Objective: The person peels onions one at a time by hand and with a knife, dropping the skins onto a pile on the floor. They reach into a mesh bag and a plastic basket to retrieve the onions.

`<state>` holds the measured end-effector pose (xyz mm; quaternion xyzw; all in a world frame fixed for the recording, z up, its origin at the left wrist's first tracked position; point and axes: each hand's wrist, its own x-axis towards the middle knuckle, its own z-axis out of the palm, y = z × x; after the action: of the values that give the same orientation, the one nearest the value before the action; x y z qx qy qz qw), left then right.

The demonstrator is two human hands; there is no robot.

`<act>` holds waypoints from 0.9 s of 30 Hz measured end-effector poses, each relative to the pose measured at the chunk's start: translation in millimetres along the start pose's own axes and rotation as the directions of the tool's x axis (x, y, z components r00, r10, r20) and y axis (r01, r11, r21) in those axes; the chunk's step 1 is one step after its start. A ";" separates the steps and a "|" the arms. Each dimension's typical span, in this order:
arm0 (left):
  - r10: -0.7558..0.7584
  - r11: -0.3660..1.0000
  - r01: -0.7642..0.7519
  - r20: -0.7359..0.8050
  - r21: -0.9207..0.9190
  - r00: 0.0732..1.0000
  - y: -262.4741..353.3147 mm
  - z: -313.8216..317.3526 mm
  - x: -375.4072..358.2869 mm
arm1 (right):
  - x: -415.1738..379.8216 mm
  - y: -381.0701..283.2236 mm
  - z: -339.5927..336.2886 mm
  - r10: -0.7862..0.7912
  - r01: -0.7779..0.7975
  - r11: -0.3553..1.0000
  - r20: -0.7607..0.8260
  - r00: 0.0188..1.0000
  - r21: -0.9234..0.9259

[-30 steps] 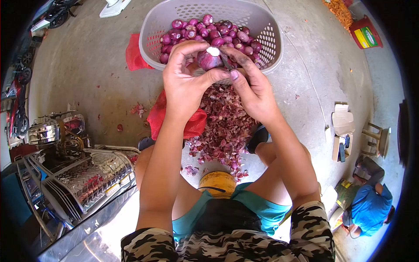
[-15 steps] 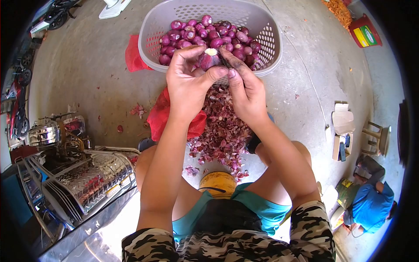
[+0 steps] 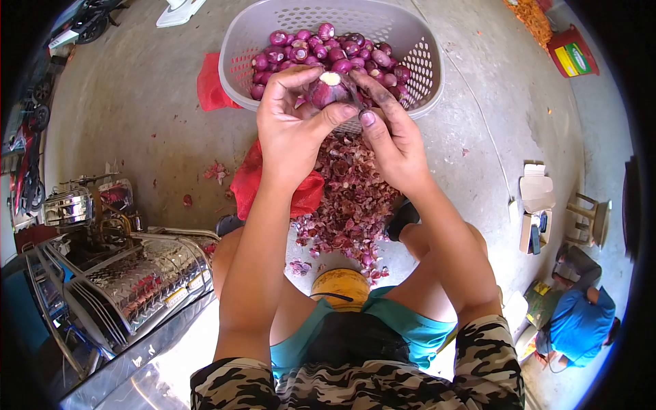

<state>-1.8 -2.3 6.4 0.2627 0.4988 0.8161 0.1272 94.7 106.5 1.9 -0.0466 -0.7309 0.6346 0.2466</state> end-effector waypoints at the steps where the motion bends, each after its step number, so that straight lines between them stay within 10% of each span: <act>1: 0.017 1.000 -0.018 0.009 0.020 1.000 -0.4 -0.7 0.1 | 0.3 0.7 -0.4 -0.006 0.006 1.000 0.005 1.000 -0.008; 13: 0.033 0.990 -0.040 0.054 0.132 0.998 -2.5 -9.1 0.2 | 0.0 -4.5 1.7 0.067 -0.066 0.994 0.002 0.998 -0.090; 23: -0.016 0.998 0.016 -0.004 0.067 1.000 -1.2 -2.4 -1.1 | 2.0 10.1 10.8 -0.177 0.152 0.967 -0.108 0.978 -0.206; 27: -0.016 0.998 0.016 -0.003 0.058 1.000 -3.7 -4.0 0.8 | -0.5 7.4 13.1 -0.013 0.005 0.998 -0.141 0.990 -0.061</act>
<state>-4.8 -3.2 1.9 0.2613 0.5246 0.8004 0.1256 87.8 95.9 -6.2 -0.0955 -0.7309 0.6061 0.2988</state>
